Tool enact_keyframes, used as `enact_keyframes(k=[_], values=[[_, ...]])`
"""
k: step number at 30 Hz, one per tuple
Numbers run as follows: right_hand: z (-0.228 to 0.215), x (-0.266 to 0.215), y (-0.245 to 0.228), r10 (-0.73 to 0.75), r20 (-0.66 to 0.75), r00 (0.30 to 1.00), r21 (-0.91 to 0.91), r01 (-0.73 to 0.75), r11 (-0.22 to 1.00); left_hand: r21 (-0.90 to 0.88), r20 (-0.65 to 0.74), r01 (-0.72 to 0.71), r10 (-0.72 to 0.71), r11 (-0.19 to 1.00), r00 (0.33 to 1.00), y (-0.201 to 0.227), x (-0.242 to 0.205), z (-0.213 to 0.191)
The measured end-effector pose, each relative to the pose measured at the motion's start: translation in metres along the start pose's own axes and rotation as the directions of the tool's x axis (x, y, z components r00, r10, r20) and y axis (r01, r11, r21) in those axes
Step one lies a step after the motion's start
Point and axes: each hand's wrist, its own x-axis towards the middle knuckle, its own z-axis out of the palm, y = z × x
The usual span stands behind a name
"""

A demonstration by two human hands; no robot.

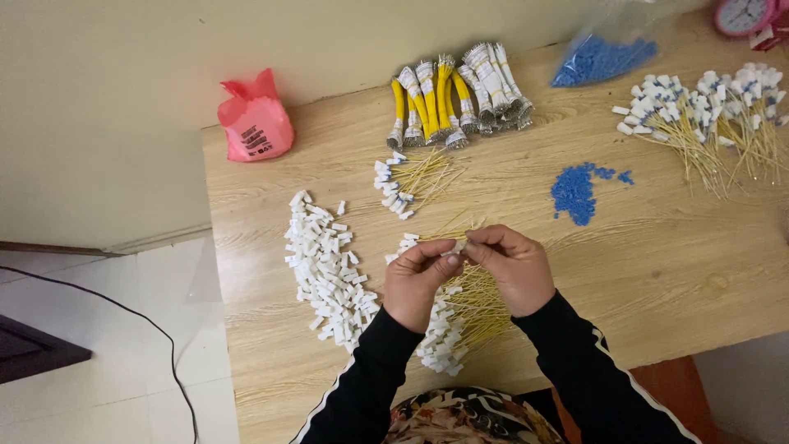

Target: Assembling small electronic components by attaching blue caps to wired white bases

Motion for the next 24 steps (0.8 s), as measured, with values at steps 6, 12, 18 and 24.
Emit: enact_keyframes(k=[6,12,18,24], values=[[0.005,-0.003,0.012,0.074,-0.058,0.996,0.214,-0.060,0.975,-0.046,0.030,-0.075,0.077,0.996,0.997,-0.004,-0.005,0.006],[0.010,-0.004,0.013,0.049,-0.060,0.997,0.256,-0.032,0.966,-0.050,0.010,-0.096,0.097,0.994,0.995,-0.016,-0.003,0.003],[0.011,-0.012,0.004,-0.076,-0.027,0.997,0.094,0.078,0.993,-0.109,-0.045,-0.039,0.034,0.993,0.998,-0.016,-0.003,0.005],[0.017,-0.017,-0.001,-0.141,0.007,0.990,0.033,0.141,0.989,-0.149,-0.079,-0.018,0.006,0.989,0.997,-0.009,-0.002,0.007]])
